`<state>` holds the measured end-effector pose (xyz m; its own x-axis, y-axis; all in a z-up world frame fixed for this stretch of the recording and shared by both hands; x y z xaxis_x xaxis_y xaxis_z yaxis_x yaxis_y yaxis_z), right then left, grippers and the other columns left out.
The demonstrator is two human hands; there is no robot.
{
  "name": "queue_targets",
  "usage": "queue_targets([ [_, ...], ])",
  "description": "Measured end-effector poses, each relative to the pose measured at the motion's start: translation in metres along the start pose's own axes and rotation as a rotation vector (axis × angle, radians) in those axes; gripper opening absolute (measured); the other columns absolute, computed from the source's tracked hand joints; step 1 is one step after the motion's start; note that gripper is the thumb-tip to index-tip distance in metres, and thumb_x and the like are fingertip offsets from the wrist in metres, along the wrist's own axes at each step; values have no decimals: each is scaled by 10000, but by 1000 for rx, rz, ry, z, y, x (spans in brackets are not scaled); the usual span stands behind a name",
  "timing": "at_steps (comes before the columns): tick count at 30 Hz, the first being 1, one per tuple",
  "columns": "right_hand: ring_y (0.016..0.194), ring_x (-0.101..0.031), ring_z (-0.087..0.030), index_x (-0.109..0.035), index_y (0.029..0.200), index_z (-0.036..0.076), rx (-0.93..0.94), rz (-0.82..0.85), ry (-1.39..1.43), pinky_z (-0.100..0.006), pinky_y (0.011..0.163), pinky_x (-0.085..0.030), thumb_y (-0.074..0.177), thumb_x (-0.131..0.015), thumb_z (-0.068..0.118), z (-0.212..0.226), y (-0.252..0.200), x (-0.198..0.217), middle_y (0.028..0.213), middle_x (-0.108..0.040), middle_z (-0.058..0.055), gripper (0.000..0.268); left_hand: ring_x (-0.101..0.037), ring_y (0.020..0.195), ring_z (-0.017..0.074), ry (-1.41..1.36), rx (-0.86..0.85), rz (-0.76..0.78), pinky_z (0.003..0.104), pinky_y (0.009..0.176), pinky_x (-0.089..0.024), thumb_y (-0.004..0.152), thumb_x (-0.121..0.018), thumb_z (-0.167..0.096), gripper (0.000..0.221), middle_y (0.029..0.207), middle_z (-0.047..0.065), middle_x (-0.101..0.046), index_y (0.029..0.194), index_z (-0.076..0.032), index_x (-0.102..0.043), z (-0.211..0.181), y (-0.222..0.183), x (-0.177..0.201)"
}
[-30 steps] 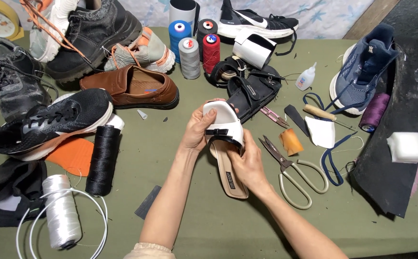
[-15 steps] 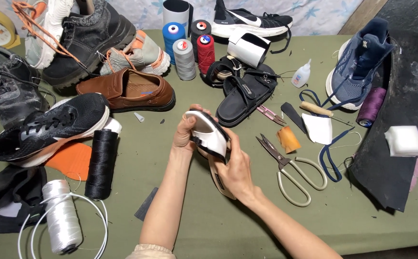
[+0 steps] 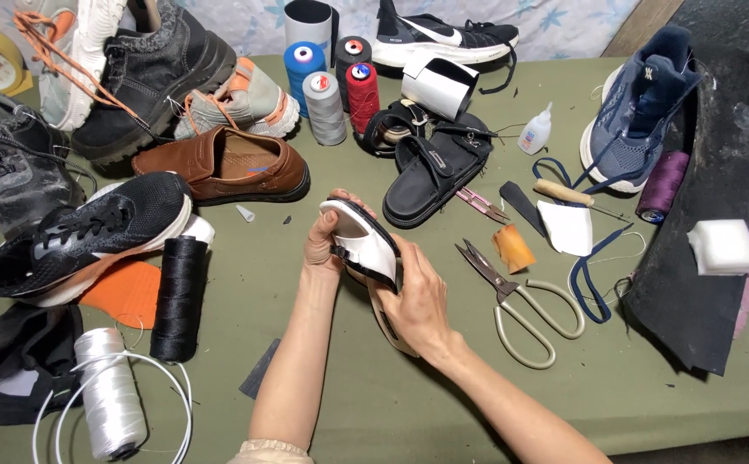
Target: The person is trimming a black rubber sole patch with scissors to fit the bottom of a white high-heeled sandal.
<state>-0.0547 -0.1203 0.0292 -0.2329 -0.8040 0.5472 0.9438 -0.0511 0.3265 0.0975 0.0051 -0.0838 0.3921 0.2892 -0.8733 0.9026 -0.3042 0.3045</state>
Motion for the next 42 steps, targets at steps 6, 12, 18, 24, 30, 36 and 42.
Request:
queue_targets([
  [6,1071,-697,-404,-597,1318,40,30,-48,99,-485,868,-585,811,-752,15,-10,-1,1,1113,-693,-169,531,-706,1085,429,257,128,87,526,992,-550,830,-782,-205,436,1145,296,-713,1201,-14,-656,-13,-7,-100],
  [12,1036,-720,-380,-645,1270,11,40,-75,240,-461,847,-600,834,-711,-32,-10,6,6,1051,-725,-200,444,-753,963,330,341,148,-8,417,873,-598,865,-734,-151,337,1040,277,-752,1124,63,-701,-13,-10,-106],
  [18,1004,-727,-326,-673,1253,20,22,-84,315,-448,849,-596,870,-698,-23,-22,7,3,1016,-730,-185,386,-755,922,346,366,146,-51,403,780,-627,866,-755,-138,339,1032,306,-739,1132,67,-711,-12,-6,-109],
  [24,1043,-715,-344,-662,1273,18,1,-63,339,-468,881,-582,856,-699,-11,-20,15,7,1054,-719,-212,419,-756,918,356,334,141,-99,424,767,-633,897,-726,-105,347,1052,319,-730,1196,67,-690,-11,-2,-106],
  [30,1037,-649,-230,-701,1249,2,-52,-77,443,-443,899,-554,879,-710,10,-30,16,9,1050,-750,-190,369,-756,946,322,430,101,-85,407,790,-631,877,-739,-79,337,1063,290,-740,1187,43,-693,-25,-3,-131],
  [36,943,-611,-79,-775,1171,96,-101,-10,441,-334,864,-550,907,-748,109,-58,32,6,957,-785,-61,267,-748,963,292,529,24,-151,397,810,-627,870,-783,-66,323,1067,261,-748,1166,46,-718,-23,4,-119],
  [42,781,-589,-46,-811,1020,101,-249,81,498,-254,747,-541,883,-767,98,-37,48,17,800,-757,-6,144,-694,596,120,602,-11,-416,241,496,-591,772,-896,-88,210,716,118,-733,920,-9,-770,-26,5,-129],
])
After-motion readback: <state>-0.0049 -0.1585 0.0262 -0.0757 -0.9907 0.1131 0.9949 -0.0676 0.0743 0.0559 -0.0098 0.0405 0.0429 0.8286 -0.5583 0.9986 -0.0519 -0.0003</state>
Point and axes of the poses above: each hand's wrist, its own y-axis towards the middle knuckle, its own x-axis out of the back of the hand, z = x × y, the point moved 6 cm from there along y, towards the middle knuckle
